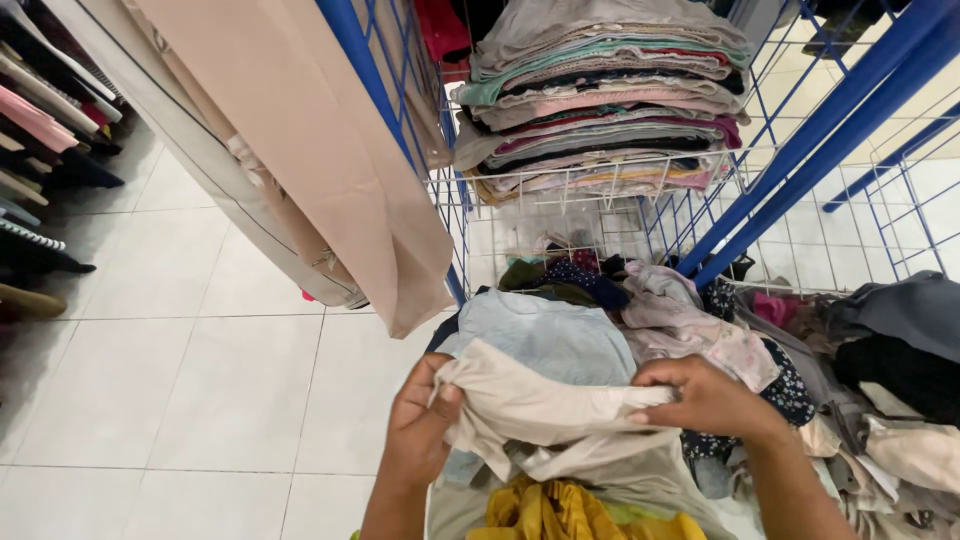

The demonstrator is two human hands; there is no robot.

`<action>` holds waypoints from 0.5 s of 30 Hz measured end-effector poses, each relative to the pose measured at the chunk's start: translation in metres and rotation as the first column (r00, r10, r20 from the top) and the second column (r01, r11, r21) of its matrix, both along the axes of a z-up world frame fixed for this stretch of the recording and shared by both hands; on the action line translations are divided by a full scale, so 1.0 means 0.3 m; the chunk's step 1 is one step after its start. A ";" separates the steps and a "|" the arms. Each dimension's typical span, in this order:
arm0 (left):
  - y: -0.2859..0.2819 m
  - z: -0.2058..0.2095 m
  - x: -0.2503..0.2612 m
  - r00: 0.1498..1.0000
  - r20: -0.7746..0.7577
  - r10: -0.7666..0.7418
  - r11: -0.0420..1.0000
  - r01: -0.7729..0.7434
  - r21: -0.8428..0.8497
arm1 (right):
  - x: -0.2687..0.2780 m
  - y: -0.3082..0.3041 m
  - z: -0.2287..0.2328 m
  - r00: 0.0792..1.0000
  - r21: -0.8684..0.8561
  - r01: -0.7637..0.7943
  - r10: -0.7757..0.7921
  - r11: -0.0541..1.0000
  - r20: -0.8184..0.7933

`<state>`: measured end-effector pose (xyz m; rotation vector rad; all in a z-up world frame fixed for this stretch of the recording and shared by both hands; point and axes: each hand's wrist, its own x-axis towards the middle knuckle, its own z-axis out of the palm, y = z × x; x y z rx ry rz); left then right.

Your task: Sorting and folding underwear from a low bin in a clothing store.

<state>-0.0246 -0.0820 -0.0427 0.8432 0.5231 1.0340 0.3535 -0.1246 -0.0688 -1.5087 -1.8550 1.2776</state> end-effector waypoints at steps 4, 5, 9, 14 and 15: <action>0.034 0.053 -0.045 0.982 0.160 0.098 0.995 -0.094 -0.030 | 0.159 -0.028 0.015 0.992 -0.098 0.063 -0.073 0.993 -0.100; 0.046 0.082 -0.042 0.983 0.113 0.142 0.989 -0.137 -0.050 | 0.179 -0.024 0.042 0.979 -0.107 0.186 -0.194 0.977 -0.066; 0.129 0.091 -0.033 0.993 -0.031 0.118 0.992 -0.119 -0.042 | 0.210 0.050 0.101 0.893 -0.122 0.427 -0.439 0.896 -0.097; 0.244 0.111 -0.120 0.943 -0.158 0.294 0.953 -0.277 0.121 | 0.062 0.247 0.239 0.924 0.316 0.371 -0.380 0.873 -0.034; 0.253 0.143 -0.143 0.907 -0.167 0.386 0.913 -0.350 0.208 | 0.046 0.276 0.251 0.912 0.473 0.385 -0.405 0.792 -0.064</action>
